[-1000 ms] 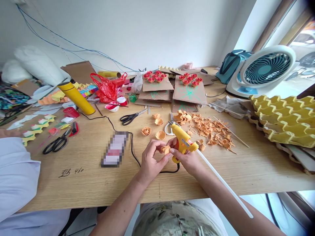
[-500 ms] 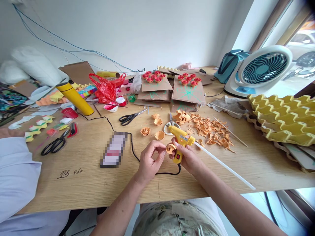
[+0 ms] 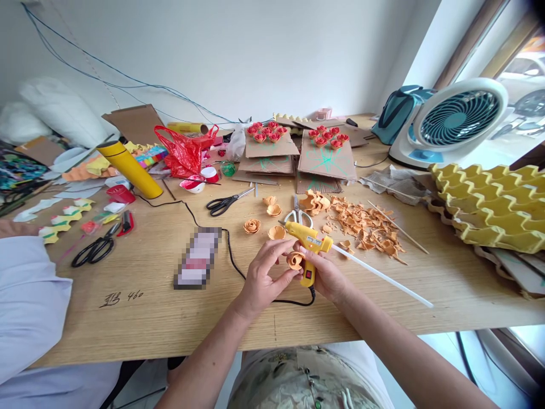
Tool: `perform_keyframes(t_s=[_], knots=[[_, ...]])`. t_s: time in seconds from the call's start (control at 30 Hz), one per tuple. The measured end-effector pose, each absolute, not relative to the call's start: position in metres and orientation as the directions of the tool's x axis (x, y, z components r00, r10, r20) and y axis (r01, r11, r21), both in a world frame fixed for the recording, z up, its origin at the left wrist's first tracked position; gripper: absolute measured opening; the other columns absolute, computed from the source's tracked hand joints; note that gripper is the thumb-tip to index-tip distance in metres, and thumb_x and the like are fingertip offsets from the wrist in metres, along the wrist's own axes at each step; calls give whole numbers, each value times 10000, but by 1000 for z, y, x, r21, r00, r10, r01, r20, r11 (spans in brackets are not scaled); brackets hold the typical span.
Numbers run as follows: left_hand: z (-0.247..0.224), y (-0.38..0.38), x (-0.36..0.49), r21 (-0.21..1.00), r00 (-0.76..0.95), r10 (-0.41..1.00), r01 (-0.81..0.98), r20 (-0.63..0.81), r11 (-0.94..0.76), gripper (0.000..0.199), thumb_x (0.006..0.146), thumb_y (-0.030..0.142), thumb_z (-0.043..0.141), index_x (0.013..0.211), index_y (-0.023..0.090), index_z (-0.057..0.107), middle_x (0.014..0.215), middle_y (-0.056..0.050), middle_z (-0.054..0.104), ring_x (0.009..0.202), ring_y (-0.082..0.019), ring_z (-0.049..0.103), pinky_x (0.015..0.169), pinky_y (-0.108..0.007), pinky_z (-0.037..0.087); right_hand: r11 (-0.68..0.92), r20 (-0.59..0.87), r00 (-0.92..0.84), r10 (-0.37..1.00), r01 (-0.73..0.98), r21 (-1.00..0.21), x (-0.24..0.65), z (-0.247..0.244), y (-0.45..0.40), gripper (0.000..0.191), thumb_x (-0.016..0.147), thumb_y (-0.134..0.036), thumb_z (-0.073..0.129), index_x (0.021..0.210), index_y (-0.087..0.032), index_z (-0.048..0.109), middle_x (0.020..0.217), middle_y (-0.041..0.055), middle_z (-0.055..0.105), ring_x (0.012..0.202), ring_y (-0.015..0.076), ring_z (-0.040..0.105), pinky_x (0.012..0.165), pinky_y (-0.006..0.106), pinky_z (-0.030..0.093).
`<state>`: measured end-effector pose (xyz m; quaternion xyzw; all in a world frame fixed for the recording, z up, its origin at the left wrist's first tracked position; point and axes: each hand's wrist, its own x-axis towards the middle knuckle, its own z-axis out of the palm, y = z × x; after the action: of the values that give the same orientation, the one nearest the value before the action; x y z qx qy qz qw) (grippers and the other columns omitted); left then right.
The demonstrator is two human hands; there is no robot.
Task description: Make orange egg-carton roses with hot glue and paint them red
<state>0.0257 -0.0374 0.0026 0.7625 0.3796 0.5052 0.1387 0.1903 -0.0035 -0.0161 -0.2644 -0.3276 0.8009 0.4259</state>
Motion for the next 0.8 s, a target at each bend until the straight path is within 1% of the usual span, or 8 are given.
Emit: perform_keyframes(t_s=[0.07, 0.13, 0.2, 0.27, 0.33, 0.4, 0.6, 0.8], knots=[[4, -37, 26, 566, 232, 699, 442, 677, -696, 439, 939, 158, 683, 1356, 273, 606, 1273, -93, 684, 1114, -211, 670, 917, -341, 573, -453, -176, -509, 842, -492, -743, 189, -19, -4, 495, 650, -551, 922, 896, -214, 656, 734, -18, 638, 559, 94, 510, 518, 229, 433], [6, -37, 26, 557, 239, 688, 437, 685, -706, 357, 941, 136, 669, 1273, 265, 649, 1227, -80, 711, 1172, -223, 665, 980, -367, 559, -457, -182, -513, 839, -481, -748, 188, -21, -3, 492, 652, -567, 914, 875, -216, 651, 695, -23, 614, 567, 105, 517, 521, 234, 428], [7, -38, 25, 568, 209, 700, 450, 683, -689, 309, 930, 121, 676, 1212, 248, 659, 1165, -70, 730, 1144, -214, 678, 945, -345, 564, -427, -154, -512, 845, -473, -771, 188, -20, -3, 455, 701, -566, 884, 853, -219, 632, 678, -28, 596, 573, 108, 519, 532, 235, 424], [6, -38, 25, 576, 149, 717, 496, 681, -650, 289, 913, 115, 698, 1172, 233, 652, 1110, -59, 738, 1057, -192, 692, 846, -298, 564, -377, -114, -496, 861, -473, -796, 188, -18, -3, 417, 753, -547, 854, 838, -223, 606, 688, -30, 598, 571, 103, 512, 548, 239, 422], [4, -38, 23, 562, 90, 717, 556, 691, -612, 275, 890, 120, 731, 1131, 224, 647, 1055, -46, 738, 957, -169, 690, 770, -270, 547, -303, -60, -459, 886, -477, -825, 190, -15, -3, 399, 779, -524, 842, 837, -225, 583, 737, -22, 629, 576, 98, 505, 562, 245, 414], [2, -36, 21, 531, 50, 700, 614, 713, -584, 266, 879, 130, 750, 1106, 219, 643, 1008, -36, 734, 886, -157, 677, 743, -264, 540, -220, -11, -413, 911, -464, -858, 191, -13, -4, 394, 791, -514, 835, 855, -229, 571, 798, -9, 660, 586, 99, 502, 565, 253, 397], [0, -32, 17, 427, 55, 653, 714, 756, -554, 264, 896, 139, 731, 1127, 220, 634, 967, -39, 729, 832, -161, 669, 772, -296, 571, -61, 97, -376, 922, -386, -920, 192, -14, -2, 358, 794, -423, 851, 884, -250, 551, 827, -9, 642, 604, 115, 439, 560, 279, 351], [-4, -32, 16, 374, 106, 656, 749, 747, -547, 265, 906, 122, 702, 1143, 222, 636, 1014, -56, 738, 934, -198, 705, 833, -331, 583, -60, 89, -371, 924, -371, -927, 191, -11, -1, 376, 762, -371, 862, 831, -255, 512, 736, -39, 577, 595, 115, 398, 549, 284, 311]])
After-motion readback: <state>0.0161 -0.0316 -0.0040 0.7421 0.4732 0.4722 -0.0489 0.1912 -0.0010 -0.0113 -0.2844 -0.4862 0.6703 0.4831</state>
